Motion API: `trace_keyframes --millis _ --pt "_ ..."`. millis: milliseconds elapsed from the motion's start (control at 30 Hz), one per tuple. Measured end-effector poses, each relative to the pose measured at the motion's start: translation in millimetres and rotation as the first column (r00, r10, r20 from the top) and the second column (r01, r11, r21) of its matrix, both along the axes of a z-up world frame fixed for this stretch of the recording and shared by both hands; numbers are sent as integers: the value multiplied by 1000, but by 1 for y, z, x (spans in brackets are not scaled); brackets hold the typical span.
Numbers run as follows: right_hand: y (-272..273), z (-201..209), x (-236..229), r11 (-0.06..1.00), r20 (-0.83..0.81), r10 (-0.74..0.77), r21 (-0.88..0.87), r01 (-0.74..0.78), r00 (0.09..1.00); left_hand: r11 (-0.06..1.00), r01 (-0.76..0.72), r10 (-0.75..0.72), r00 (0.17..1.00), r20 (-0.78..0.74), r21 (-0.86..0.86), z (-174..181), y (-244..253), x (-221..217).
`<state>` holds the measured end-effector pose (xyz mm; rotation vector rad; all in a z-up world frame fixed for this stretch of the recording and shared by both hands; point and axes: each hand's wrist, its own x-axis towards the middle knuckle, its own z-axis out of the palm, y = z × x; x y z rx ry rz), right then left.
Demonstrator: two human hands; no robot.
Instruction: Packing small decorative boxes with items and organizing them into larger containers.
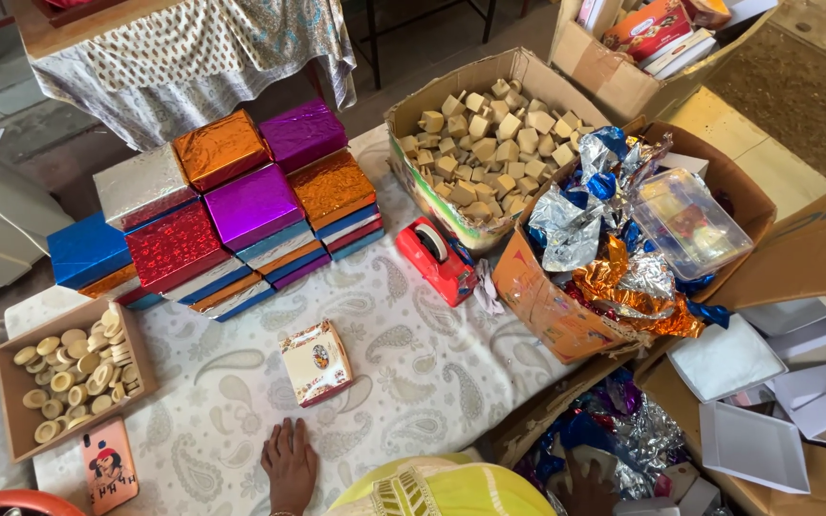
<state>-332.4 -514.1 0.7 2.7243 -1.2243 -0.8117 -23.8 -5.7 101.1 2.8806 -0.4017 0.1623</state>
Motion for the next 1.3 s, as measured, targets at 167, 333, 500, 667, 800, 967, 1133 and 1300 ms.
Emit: trace_keyframes --millis 167,333,500,667,800,967,1133,1300 --pt "0 -10 -3 999 109 -14 33 10 994 1000 -11 11 1000 -18 22 2 0 -1" --pt "-13 -17 -10 993 229 1 114 -28 973 1000 -11 12 999 -35 14 3 0 -2" --pt "8 48 21 985 210 -61 169 26 976 1000 -13 14 999 -38 17 2 0 -1" --pt "19 63 29 965 282 -237 177 192 930 1000 -12 12 999 -34 7 2 0 -1" --pt "-9 6 15 967 466 -252 162 199 848 1000 -14 15 998 -54 17 5 -1 -2" --pt "3 42 37 960 385 -259 203 193 886 1000 -22 22 1000 -22 -12 2 -1 -2" --pt "6 -5 23 978 416 -209 98 185 885 1000 -18 17 998 -56 -13 3 0 -1" --pt "-33 -48 8 999 384 18 41 -37 923 1000 -19 18 998 -63 -16 3 0 -2"
